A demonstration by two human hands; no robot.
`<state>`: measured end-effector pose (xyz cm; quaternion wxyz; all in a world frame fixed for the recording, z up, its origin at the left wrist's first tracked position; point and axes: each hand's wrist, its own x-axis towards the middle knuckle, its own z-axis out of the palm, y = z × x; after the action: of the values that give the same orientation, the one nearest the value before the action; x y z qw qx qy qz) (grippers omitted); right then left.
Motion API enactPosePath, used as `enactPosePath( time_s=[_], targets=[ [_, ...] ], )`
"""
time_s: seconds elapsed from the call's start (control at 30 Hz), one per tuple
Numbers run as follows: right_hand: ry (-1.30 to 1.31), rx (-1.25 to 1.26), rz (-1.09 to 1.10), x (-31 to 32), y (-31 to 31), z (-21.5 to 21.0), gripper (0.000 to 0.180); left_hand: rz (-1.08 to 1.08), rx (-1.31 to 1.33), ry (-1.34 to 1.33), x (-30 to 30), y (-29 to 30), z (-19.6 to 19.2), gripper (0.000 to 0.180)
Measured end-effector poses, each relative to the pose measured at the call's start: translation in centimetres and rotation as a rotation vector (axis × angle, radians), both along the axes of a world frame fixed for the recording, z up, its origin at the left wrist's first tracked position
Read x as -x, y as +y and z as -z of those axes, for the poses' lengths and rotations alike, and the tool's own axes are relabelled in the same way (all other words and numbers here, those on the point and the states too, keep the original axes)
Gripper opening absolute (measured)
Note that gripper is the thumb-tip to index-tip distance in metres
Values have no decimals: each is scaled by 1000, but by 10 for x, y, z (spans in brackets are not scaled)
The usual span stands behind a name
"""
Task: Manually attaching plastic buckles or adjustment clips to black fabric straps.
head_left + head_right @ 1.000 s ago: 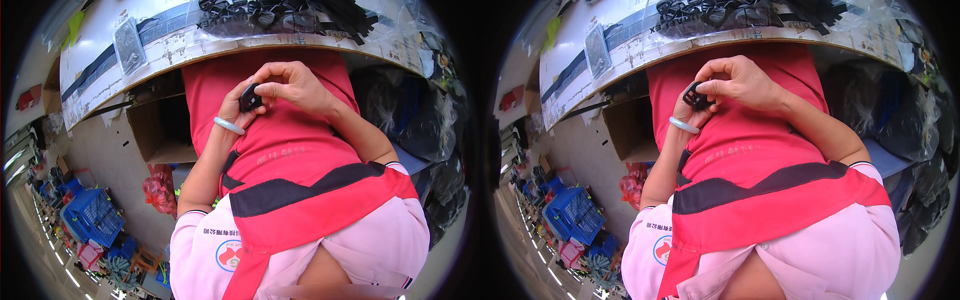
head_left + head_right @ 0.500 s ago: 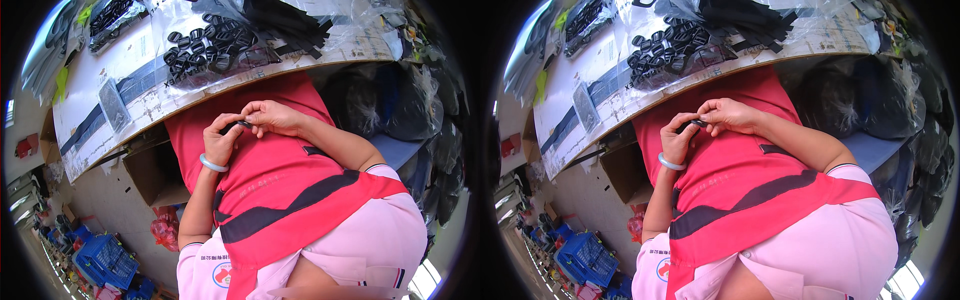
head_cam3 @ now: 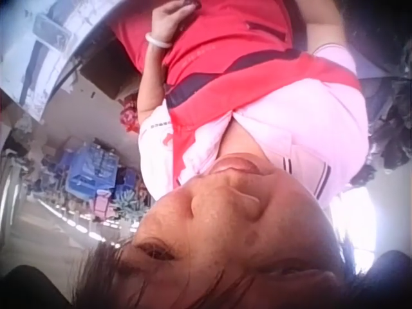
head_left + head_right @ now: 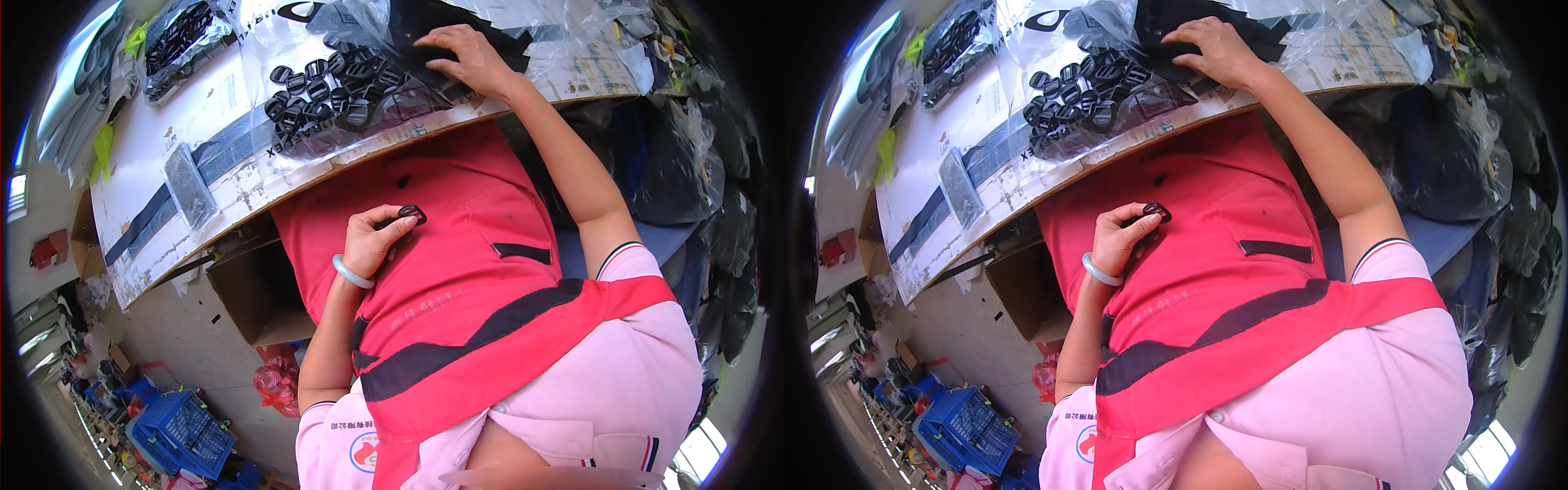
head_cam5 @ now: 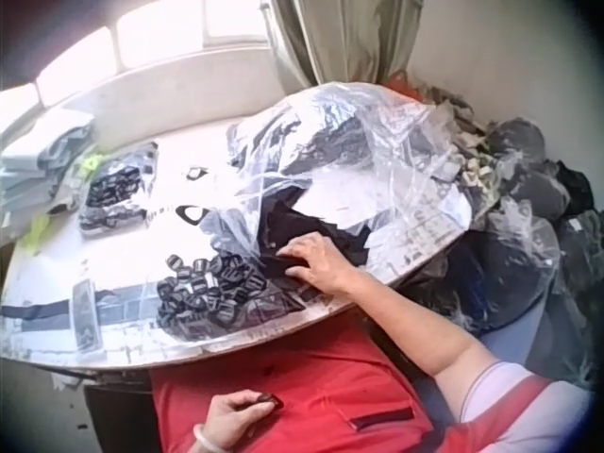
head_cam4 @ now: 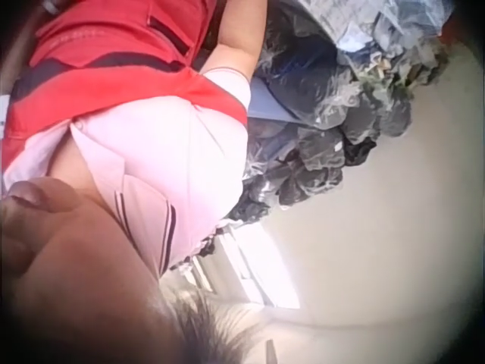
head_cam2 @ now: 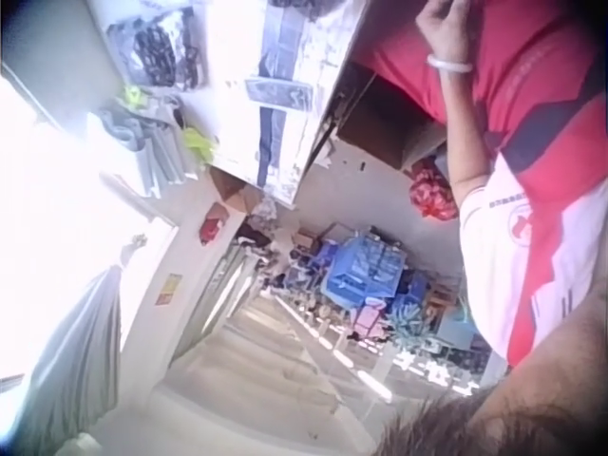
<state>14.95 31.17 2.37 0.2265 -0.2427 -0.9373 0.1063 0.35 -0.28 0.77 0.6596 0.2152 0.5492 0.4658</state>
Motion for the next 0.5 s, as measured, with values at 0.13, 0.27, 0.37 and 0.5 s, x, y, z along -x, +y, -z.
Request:
enactPosePath(
  time_s=[0.13,0.27,0.37,0.5],
  targets=[
    [-76,102,-37,-27,-9,-4,29,-26,-8,4,6,-7,3,14],
    [22,159,-70,-37,-11,-4,26,132,-55,116,1,-8,7,16],
    [142,314,3,-33,-10,-4,19,243,-155,194,0,-3,6,19],
    [382,10,45,-25,-19,-14,17,205,-211,251,-2,1,6,17]
  ],
)
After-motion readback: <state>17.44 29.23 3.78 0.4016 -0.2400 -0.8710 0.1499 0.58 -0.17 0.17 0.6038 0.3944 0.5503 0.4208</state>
